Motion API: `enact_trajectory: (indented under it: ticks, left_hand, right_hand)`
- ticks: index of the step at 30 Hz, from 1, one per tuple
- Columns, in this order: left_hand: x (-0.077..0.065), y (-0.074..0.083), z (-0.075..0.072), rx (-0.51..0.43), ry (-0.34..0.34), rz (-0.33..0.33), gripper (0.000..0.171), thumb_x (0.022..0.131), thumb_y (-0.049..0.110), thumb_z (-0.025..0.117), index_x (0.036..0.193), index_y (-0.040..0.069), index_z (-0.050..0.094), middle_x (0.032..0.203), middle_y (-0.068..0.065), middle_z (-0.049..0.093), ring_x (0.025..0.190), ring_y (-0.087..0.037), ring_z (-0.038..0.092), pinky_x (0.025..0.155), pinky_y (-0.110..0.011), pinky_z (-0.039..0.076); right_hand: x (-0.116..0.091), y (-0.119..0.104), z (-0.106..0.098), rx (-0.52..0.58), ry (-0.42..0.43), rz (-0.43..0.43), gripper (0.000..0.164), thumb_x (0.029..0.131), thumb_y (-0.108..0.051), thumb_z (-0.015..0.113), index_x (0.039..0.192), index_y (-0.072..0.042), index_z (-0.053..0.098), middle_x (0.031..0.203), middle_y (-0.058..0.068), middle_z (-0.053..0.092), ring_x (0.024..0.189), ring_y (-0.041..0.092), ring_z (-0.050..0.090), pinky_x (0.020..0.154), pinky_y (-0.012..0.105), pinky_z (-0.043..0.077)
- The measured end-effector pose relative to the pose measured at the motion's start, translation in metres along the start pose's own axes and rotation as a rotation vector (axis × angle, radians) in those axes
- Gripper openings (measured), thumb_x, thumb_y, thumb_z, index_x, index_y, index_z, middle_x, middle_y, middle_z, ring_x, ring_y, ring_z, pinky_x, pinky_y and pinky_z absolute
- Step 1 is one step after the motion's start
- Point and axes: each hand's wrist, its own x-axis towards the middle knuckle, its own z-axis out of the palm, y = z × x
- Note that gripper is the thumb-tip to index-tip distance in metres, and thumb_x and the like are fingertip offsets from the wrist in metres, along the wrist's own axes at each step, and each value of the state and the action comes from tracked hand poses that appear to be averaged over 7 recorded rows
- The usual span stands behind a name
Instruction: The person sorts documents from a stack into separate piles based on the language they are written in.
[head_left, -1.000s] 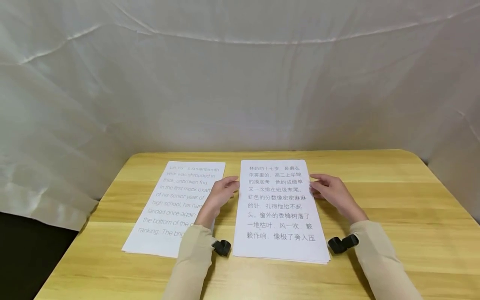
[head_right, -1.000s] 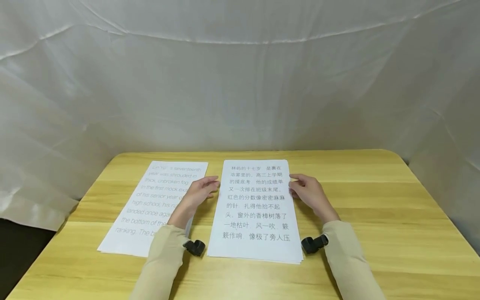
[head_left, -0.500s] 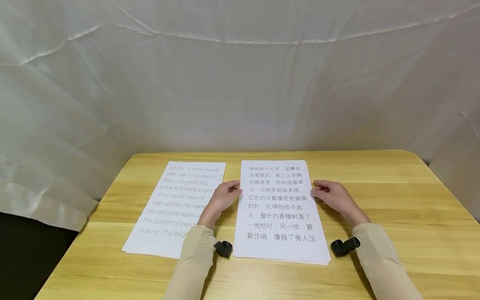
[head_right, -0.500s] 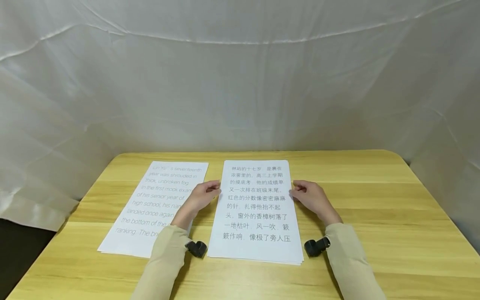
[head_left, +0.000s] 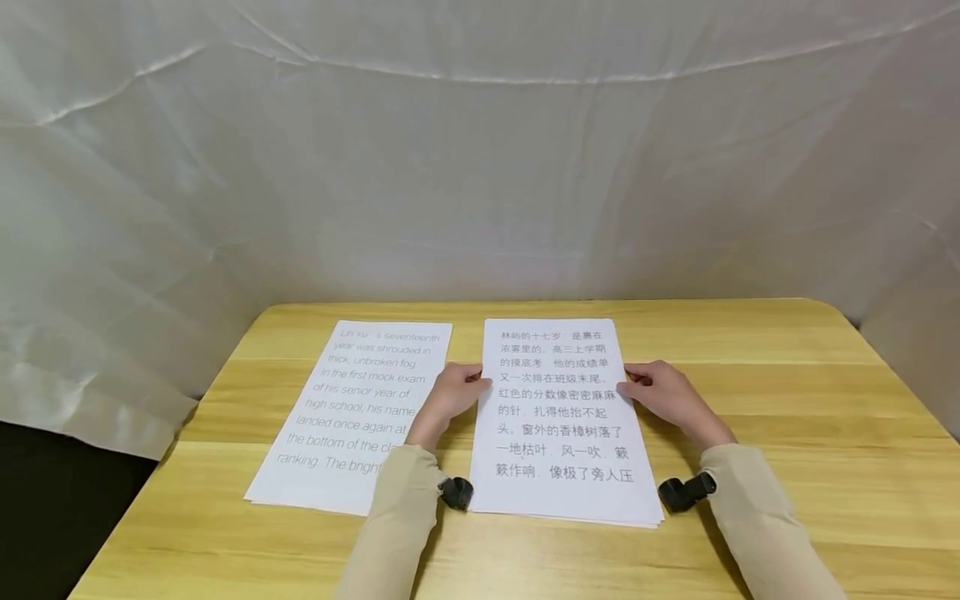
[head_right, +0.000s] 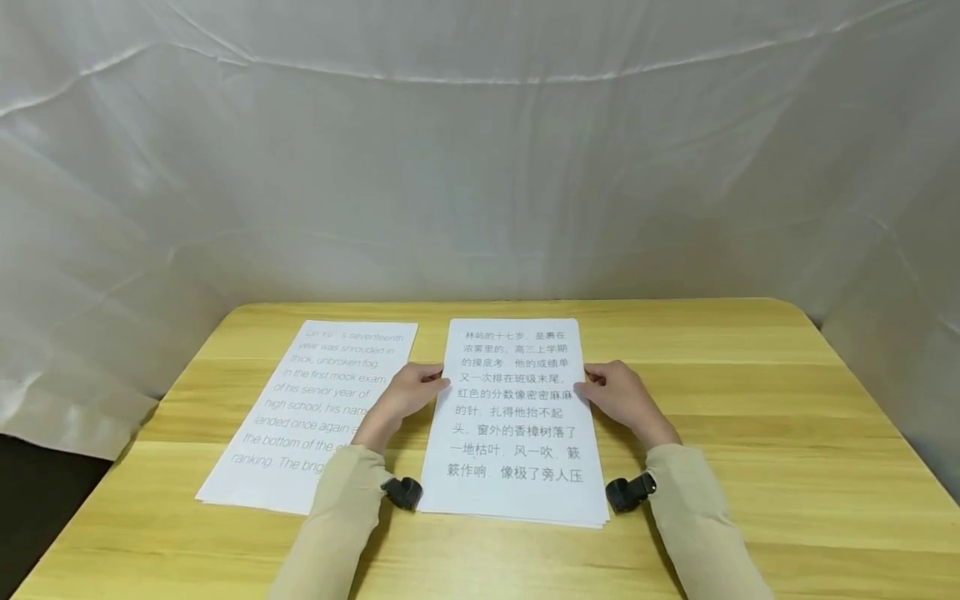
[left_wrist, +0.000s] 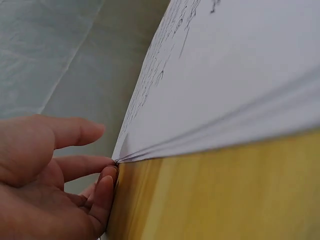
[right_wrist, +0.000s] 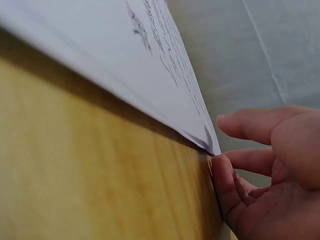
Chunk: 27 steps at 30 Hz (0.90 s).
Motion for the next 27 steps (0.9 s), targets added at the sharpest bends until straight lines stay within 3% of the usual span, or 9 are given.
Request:
enact_trajectory:
  ticks: [3, 6, 11, 18, 27]
  left_hand:
    - [0.0002, 0.0015, 0.0029, -0.005, 0.008, -0.008, 0.013, 0.094, 0.011, 0.061, 0.095, -0.002, 0.065, 0.077, -0.004, 0.045, 0.072, -0.017, 0.042, 0.06, -0.025, 0.034]
    - [0.0002, 0.0027, 0.0048, -0.007, 0.012, -0.003, 0.024, 0.093, 0.01, 0.062, 0.113, -0.003, 0.065, 0.083, -0.007, 0.049, 0.074, -0.017, 0.043, 0.06, -0.025, 0.035]
    - [-0.0003, 0.0036, 0.0062, -0.007, 0.017, 0.012, 0.017, 0.093, 0.01, 0.061, 0.103, -0.003, 0.066, 0.08, -0.008, 0.05, 0.072, -0.017, 0.043, 0.059, -0.025, 0.035]
    - [-0.0029, 0.0053, 0.0067, 0.028, 0.018, -0.008, 0.038, 0.094, 0.012, 0.061, 0.129, -0.002, 0.06, 0.105, -0.011, 0.061, 0.089, -0.02, 0.053, 0.074, -0.028, 0.047]
    - [-0.0068, 0.0072, 0.0055, 0.007, 0.015, -0.002, 0.042, 0.094, 0.012, 0.061, 0.133, -0.002, 0.056, 0.105, -0.01, 0.061, 0.09, -0.02, 0.053, 0.075, -0.029, 0.047]
  right_hand:
    - [-0.0012, -0.0004, -0.0003, 0.008, -0.003, 0.003, 0.051, 0.095, -0.016, 0.061, 0.135, 0.012, 0.047, 0.107, 0.019, 0.058, 0.092, 0.03, 0.048, 0.075, 0.038, 0.039]
    - [-0.0021, -0.0005, -0.0006, 0.015, -0.001, 0.004, 0.051, 0.095, -0.016, 0.061, 0.135, 0.012, 0.047, 0.108, 0.02, 0.057, 0.092, 0.03, 0.048, 0.075, 0.038, 0.039]
    - [-0.0036, -0.0021, -0.0002, 0.024, -0.006, 0.022, 0.054, 0.095, -0.018, 0.062, 0.136, 0.012, 0.045, 0.112, 0.022, 0.055, 0.095, 0.032, 0.047, 0.076, 0.038, 0.039]
    - [-0.0063, -0.0046, -0.0014, 0.031, -0.015, 0.034, 0.059, 0.094, -0.021, 0.062, 0.139, 0.011, 0.041, 0.121, 0.027, 0.055, 0.096, 0.032, 0.049, 0.078, 0.038, 0.041]
    - [-0.0087, -0.0056, -0.0012, 0.047, -0.022, 0.006, 0.061, 0.095, -0.021, 0.061, 0.142, 0.01, 0.038, 0.12, 0.025, 0.056, 0.096, 0.032, 0.049, 0.078, 0.038, 0.042]
